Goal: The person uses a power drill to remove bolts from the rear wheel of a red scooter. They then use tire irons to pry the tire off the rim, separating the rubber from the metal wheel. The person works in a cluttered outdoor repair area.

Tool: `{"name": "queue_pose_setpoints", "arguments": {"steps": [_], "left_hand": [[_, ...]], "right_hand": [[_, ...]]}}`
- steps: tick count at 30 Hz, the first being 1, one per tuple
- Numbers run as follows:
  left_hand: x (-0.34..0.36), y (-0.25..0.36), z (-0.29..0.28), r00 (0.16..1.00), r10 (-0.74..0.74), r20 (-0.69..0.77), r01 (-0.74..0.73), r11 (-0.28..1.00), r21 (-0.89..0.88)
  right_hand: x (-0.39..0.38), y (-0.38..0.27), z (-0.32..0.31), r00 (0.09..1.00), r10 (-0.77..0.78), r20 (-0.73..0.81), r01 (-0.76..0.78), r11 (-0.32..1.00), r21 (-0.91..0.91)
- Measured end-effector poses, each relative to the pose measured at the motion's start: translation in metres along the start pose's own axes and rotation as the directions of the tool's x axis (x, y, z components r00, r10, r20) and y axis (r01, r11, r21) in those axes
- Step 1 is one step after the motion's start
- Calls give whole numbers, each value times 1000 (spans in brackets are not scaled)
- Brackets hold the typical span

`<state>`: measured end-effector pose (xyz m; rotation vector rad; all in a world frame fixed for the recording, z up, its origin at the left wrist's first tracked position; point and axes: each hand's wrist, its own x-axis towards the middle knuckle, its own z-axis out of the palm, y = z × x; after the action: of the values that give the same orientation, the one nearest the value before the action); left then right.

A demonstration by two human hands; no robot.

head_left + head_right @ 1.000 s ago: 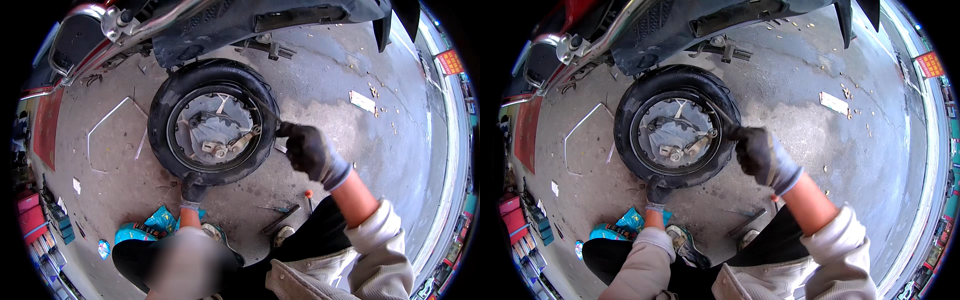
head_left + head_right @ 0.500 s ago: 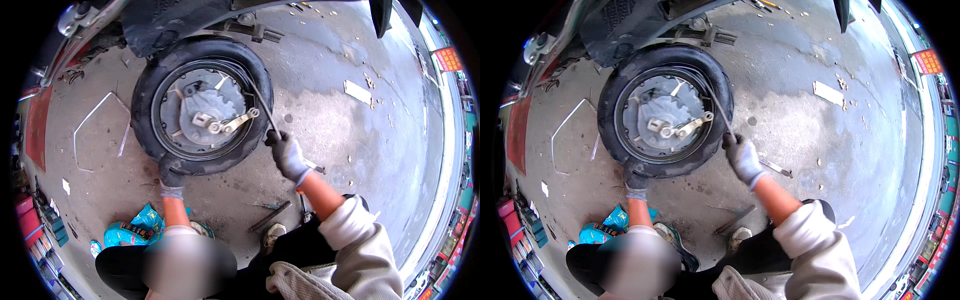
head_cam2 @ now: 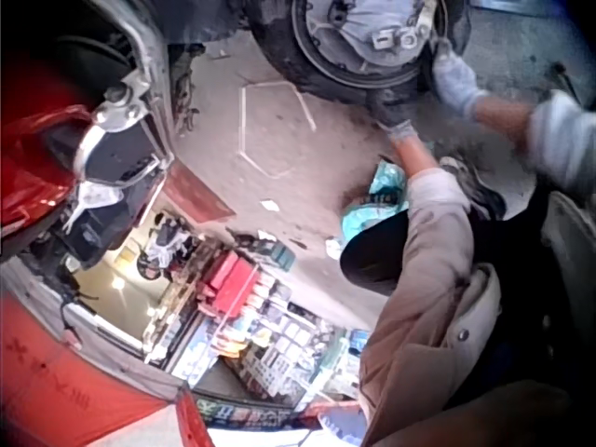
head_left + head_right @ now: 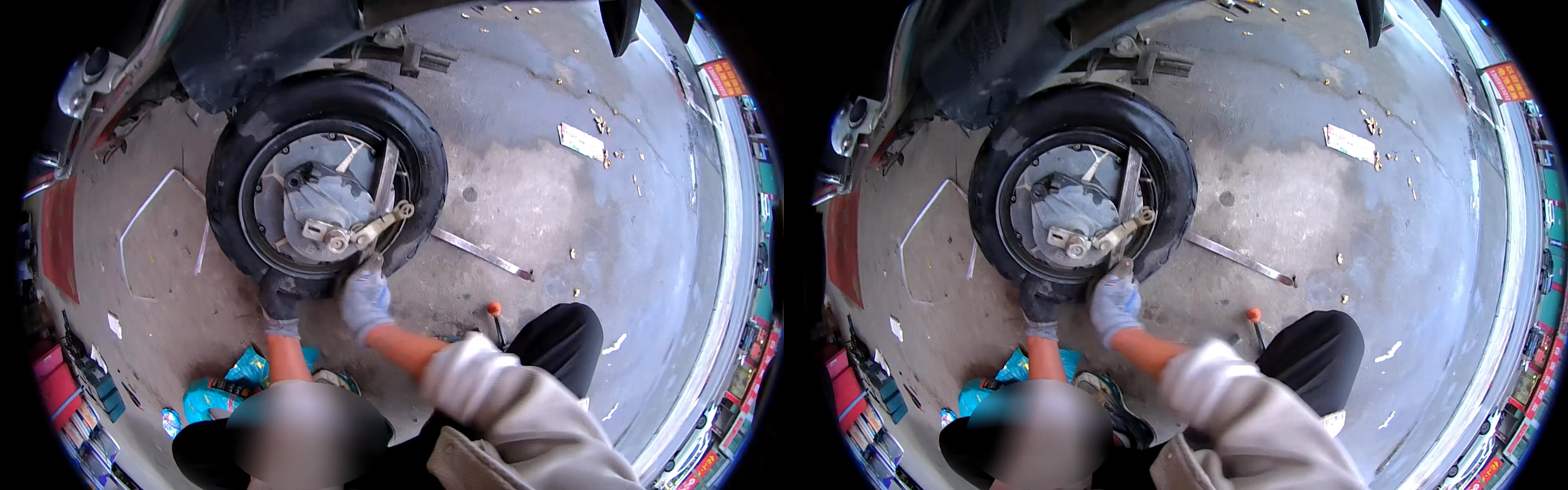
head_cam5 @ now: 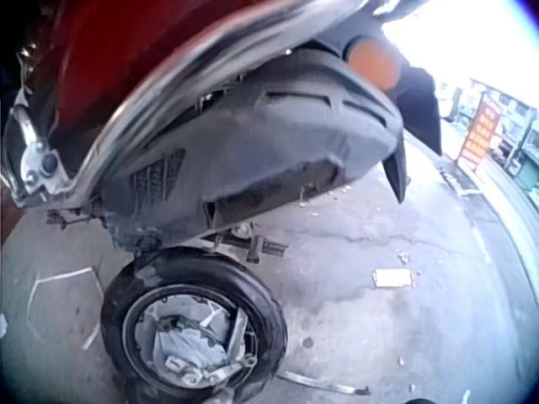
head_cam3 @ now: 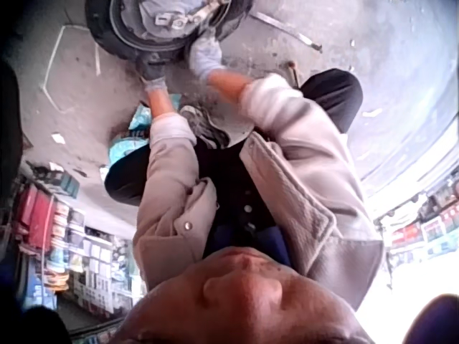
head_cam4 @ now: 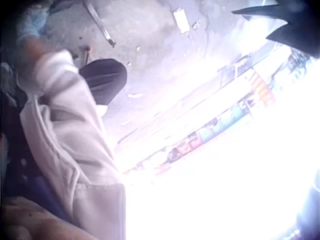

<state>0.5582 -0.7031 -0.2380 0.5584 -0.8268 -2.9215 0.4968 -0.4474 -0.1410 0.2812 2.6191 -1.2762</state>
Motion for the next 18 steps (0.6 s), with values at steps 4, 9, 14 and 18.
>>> {"name": "queue_pose_setpoints", "arguments": {"steps": [4, 9, 14, 18], "left_hand": [[-9, -7, 42, 992, -124, 7, 124, 990, -64], [15, 47, 101, 965, 259, 40, -225, 742, 631], [81, 103, 208, 918, 396, 17, -183, 385, 905], [94, 101, 217, 939, 299, -169, 7, 476, 879]], "right_hand": [[11, -43, -39, 905, 220, 365, -134, 960, -245], [56, -61, -93, 817, -26, 576, -329, 799, 504], [75, -64, -98, 895, -30, 445, -290, 719, 631], [73, -66, -94, 932, 13, 363, -234, 785, 574]]}}
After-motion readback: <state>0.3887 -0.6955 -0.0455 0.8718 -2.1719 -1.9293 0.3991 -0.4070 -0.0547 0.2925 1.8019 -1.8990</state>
